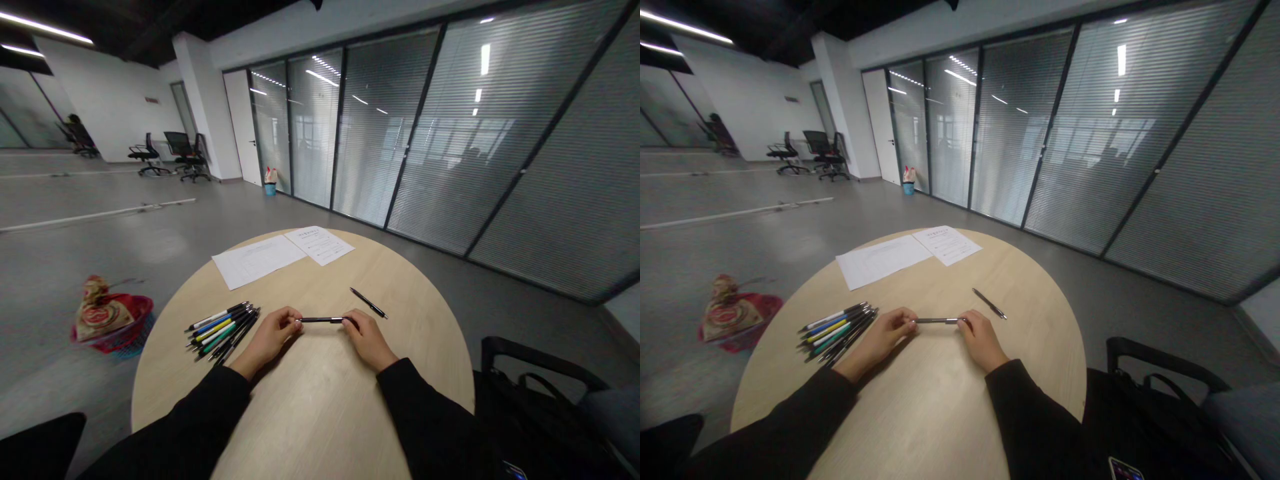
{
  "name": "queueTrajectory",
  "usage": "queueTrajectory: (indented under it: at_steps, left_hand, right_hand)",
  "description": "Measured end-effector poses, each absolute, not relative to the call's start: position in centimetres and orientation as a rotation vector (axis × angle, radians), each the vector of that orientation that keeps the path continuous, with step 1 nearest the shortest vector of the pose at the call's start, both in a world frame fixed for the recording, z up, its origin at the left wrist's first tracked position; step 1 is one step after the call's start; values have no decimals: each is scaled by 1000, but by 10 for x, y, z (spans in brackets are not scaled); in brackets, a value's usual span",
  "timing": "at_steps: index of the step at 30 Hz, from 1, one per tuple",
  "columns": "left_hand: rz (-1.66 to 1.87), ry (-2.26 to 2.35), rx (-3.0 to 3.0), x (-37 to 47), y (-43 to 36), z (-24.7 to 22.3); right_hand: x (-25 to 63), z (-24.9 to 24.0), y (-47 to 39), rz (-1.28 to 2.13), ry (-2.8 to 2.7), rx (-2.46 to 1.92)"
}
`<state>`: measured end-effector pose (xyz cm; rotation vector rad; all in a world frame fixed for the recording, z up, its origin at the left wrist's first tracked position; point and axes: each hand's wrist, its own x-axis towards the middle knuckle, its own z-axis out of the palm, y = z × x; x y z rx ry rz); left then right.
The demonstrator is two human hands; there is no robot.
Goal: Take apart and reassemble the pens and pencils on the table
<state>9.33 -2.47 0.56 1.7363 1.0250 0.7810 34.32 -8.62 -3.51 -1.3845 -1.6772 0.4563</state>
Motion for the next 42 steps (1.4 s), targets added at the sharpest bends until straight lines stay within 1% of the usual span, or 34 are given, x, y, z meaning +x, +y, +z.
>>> queueTrajectory:
  at_steps: [6,13,33,38,42]
  left_hand:
    - [728,1038,1693,95,-29,10]
    - [679,1016,1804,90,-30,11]
    - [691,1018,1970,88,-28,9]
    - [692,1036,1871,90,-28,6]
    - [779,979,1794,92,-30,5]
  right_hand:
    - [343,-33,-87,473,-1692,-1379]
    - [346,-37,-85,469,-1722,-1367]
    - [340,-34,-90,350,-1800,-1374]
    - [338,-32,-91,379,-1779,-1336]
    - [339,-32,-90,372,-1752,-1334]
